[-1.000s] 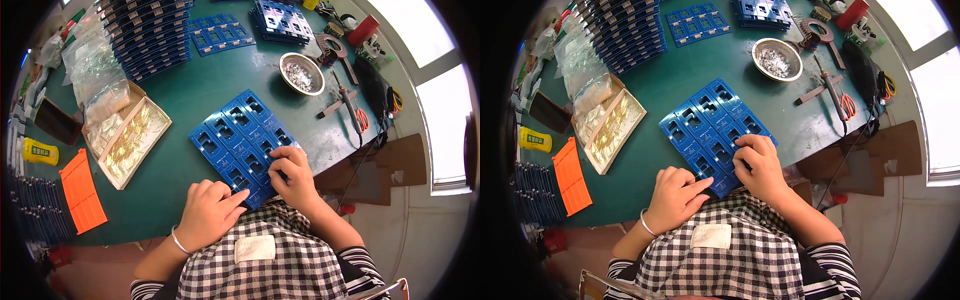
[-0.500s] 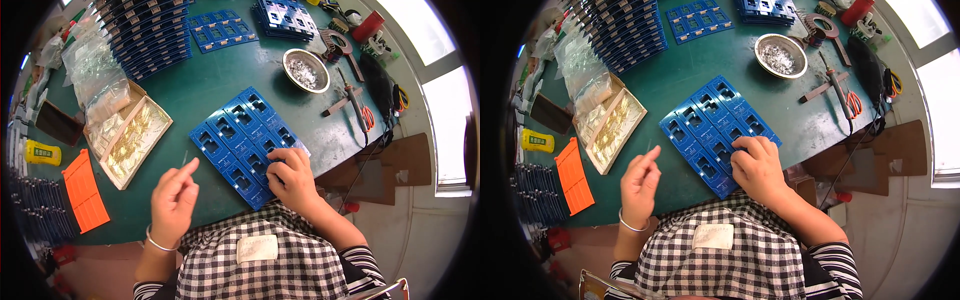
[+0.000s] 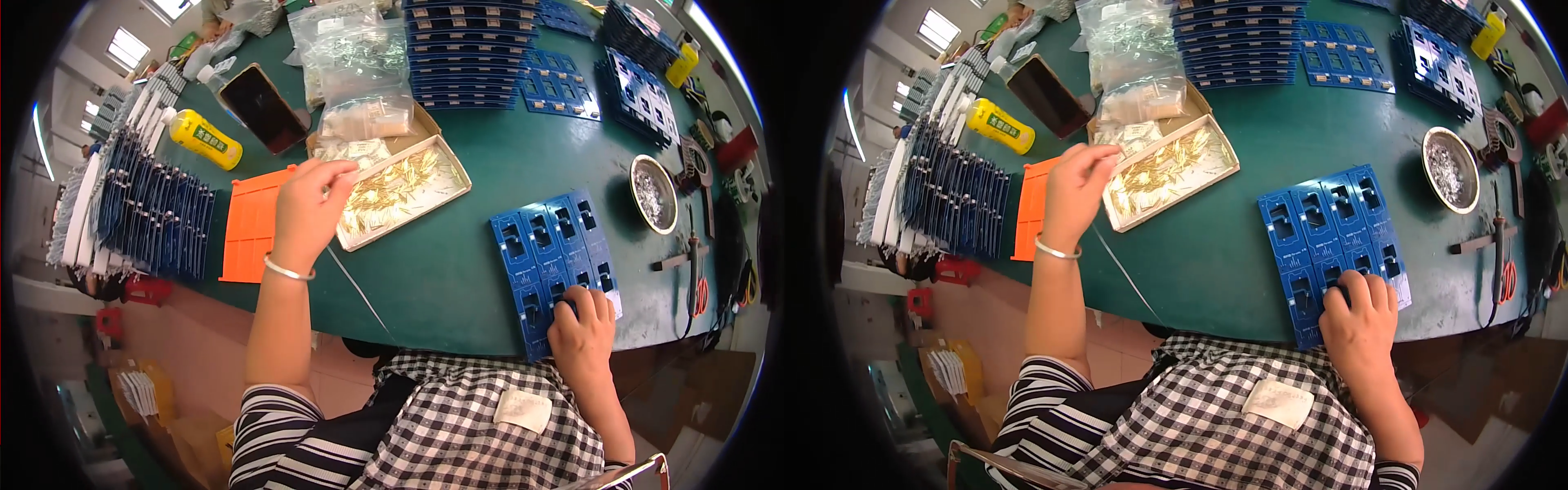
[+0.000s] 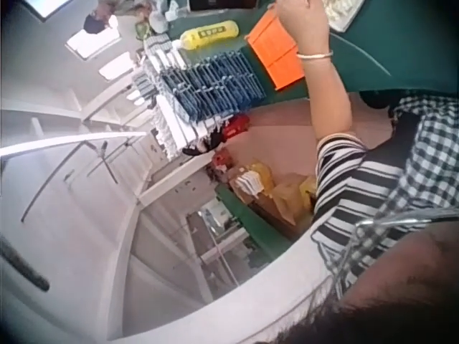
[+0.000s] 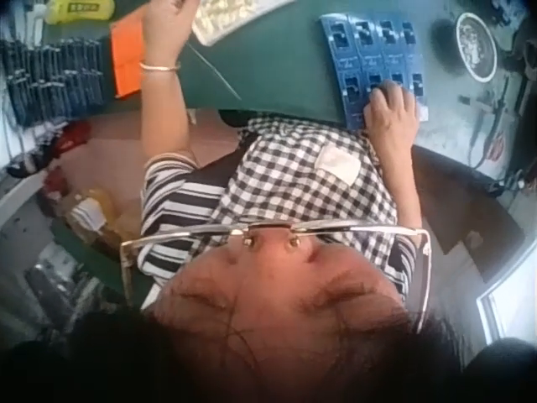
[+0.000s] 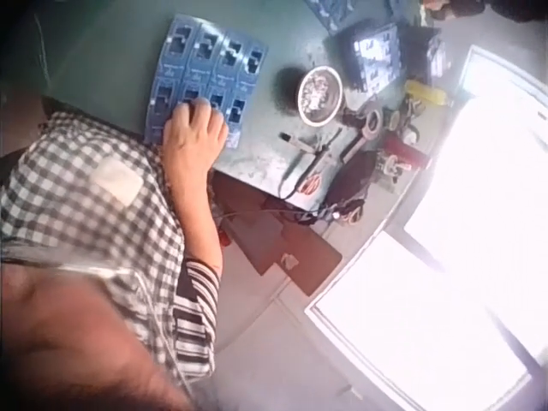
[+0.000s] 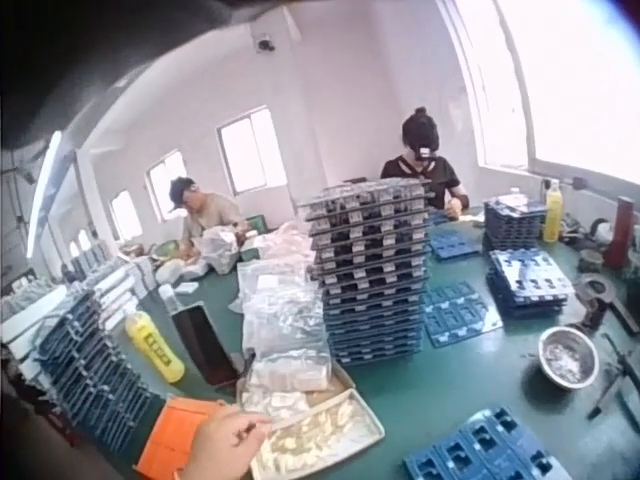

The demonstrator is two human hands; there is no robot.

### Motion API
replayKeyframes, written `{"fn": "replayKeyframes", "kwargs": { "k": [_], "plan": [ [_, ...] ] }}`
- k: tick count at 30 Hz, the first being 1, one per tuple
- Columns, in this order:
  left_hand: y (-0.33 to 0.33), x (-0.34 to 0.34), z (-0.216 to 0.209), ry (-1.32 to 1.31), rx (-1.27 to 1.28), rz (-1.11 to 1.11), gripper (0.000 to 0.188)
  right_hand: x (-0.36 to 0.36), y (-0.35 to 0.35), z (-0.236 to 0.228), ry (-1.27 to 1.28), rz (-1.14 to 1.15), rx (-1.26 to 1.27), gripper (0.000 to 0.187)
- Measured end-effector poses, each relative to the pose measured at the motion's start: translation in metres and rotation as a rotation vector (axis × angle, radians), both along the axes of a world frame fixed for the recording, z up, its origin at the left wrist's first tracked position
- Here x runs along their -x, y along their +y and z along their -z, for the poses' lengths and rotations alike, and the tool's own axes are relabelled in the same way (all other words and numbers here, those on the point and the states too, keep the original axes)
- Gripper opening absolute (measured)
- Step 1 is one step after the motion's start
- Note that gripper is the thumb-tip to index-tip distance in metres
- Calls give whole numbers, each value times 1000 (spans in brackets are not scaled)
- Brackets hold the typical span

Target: The person assembles electronic components onto blue printed circuit boards, then solders them in place with a soldering iron.

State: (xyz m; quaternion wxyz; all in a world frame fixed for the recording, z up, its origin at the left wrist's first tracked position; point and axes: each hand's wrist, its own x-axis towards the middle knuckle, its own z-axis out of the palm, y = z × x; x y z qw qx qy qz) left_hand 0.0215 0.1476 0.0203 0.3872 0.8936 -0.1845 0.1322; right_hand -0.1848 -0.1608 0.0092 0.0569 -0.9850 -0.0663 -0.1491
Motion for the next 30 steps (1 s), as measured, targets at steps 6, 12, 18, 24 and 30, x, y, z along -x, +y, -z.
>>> {"fn": "replayKeyframes", "kwargs": {
  "k": [6, 12, 18, 24, 30],
  "plan": [
    [-17, -19, 19, 54, -304, 38, 13, 5, -4, 8, -67, -42, -87, 19],
    [-38, -25, 22, 6, -567, -1, 12, 20, -15, 10, -148, -173, -152, 21],
    [-47, -33, 37, -77, -598, 103, 14, 27, -26, 10, -98, -103, -290, 19],
    [-30, -34, 36, -26, -663, 145, 10, 9, -57, 1, -77, 155, -593, 13],
    [-31, -37, 42, 137, -389, 88, 4, 18, -64, 4, -8, 239, -628, 11]
  ]
}}
